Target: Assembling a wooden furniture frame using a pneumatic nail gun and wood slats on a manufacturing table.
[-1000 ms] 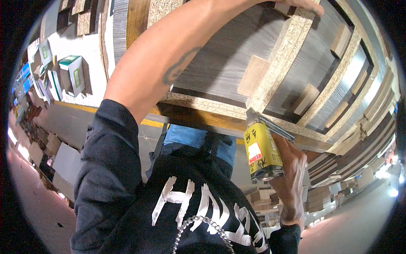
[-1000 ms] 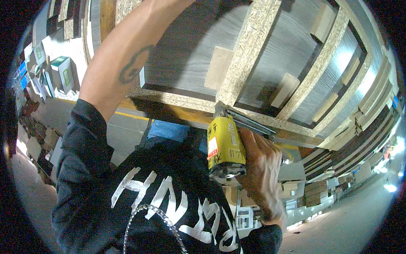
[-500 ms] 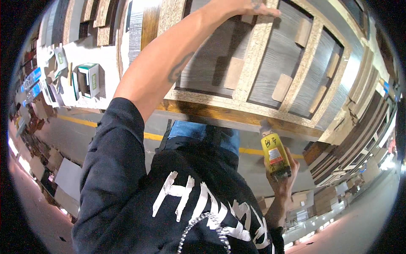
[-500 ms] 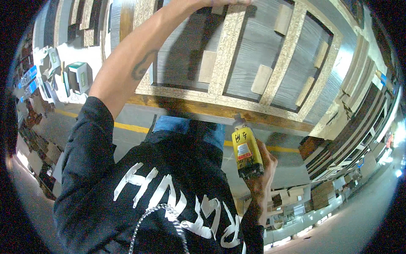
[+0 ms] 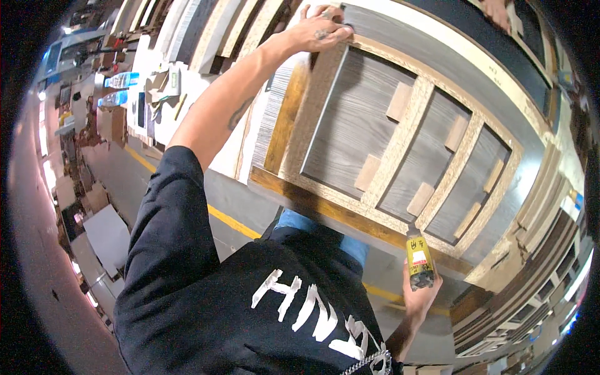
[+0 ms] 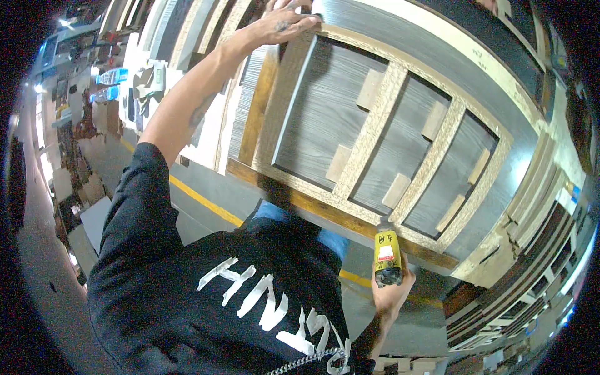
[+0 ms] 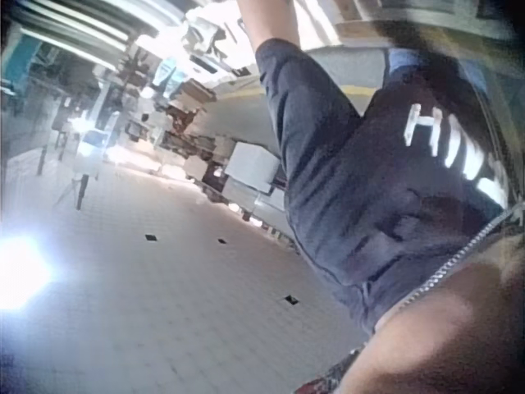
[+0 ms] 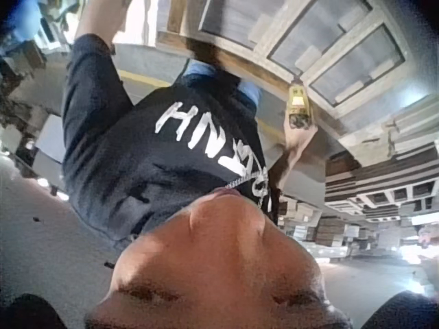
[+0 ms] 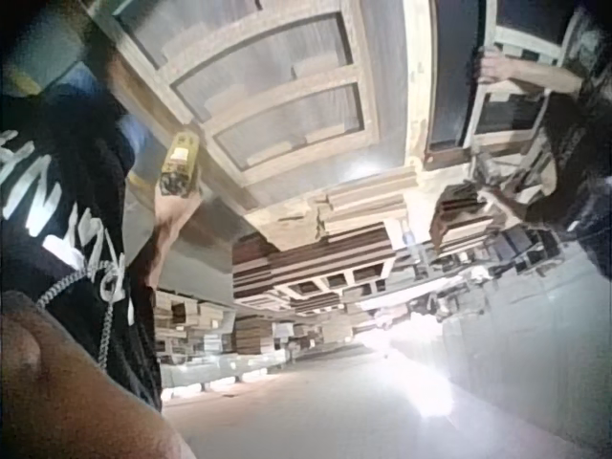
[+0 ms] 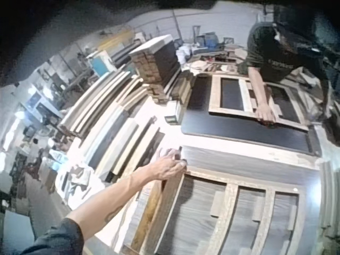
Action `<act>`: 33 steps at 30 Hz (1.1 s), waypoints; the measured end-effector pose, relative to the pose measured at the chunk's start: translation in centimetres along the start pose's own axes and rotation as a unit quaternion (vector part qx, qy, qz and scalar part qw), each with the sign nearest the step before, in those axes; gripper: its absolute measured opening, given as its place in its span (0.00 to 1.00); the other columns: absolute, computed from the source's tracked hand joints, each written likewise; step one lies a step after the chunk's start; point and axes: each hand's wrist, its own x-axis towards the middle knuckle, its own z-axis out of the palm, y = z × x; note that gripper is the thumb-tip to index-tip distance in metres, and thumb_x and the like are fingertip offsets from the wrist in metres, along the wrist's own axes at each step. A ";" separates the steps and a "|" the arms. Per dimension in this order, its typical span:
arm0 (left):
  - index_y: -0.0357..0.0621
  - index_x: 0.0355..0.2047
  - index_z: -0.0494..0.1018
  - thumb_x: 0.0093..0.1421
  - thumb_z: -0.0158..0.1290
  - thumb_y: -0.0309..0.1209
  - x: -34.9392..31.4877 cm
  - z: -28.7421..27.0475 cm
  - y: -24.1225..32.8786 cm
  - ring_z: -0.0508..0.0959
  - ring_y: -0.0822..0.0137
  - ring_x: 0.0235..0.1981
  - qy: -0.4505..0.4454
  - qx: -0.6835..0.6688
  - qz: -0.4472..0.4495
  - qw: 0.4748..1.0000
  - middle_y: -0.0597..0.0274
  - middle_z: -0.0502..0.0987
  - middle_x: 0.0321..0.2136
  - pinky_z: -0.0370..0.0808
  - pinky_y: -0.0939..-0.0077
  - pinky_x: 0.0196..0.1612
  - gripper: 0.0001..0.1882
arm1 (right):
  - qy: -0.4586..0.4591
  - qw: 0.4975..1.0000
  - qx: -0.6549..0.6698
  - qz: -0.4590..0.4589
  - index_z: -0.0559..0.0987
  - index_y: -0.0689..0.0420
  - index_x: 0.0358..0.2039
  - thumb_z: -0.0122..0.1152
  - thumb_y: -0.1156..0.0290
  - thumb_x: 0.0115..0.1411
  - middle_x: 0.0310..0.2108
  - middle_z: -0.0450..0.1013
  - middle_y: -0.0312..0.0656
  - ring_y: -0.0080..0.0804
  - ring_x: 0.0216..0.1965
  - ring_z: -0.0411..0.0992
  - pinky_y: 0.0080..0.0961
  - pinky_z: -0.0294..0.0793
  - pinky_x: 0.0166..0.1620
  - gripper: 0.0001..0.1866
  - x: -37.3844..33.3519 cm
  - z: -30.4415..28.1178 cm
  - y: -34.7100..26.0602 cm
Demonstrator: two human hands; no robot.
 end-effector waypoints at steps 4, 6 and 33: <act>0.75 0.60 0.71 0.56 0.50 0.66 1.2 4.6 -4.3 0.39 0.49 0.73 0.007 0.081 -0.042 0.996 0.60 0.48 0.72 0.33 0.24 0.65 0.33 | 0.036 0.998 -0.058 -0.014 0.79 0.68 0.36 0.73 0.67 0.54 0.27 0.78 0.46 0.29 0.27 0.74 0.31 0.74 0.37 0.17 1.5 0.1 1.4; 0.72 0.61 0.70 0.47 0.53 0.74 0.2 2.1 -1.9 0.35 0.43 0.73 -0.035 0.018 -0.020 0.999 0.54 0.41 0.73 0.33 0.23 0.66 0.44 | 0.077 0.994 -0.069 -0.023 0.79 0.69 0.36 0.74 0.65 0.52 0.27 0.77 0.47 0.31 0.28 0.74 0.32 0.74 0.35 0.20 1.5 0.8 0.7; 0.63 0.53 0.77 0.36 0.65 0.63 -2.1 2.0 -4.6 0.41 0.51 0.73 0.076 -0.187 -0.012 0.979 0.63 0.41 0.73 0.41 0.44 0.74 0.42 | -0.082 0.907 -0.327 -0.252 0.79 0.58 0.46 0.74 0.70 0.48 0.37 0.79 0.42 0.35 0.36 0.79 0.34 0.76 0.44 0.23 19.8 11.4 -27.7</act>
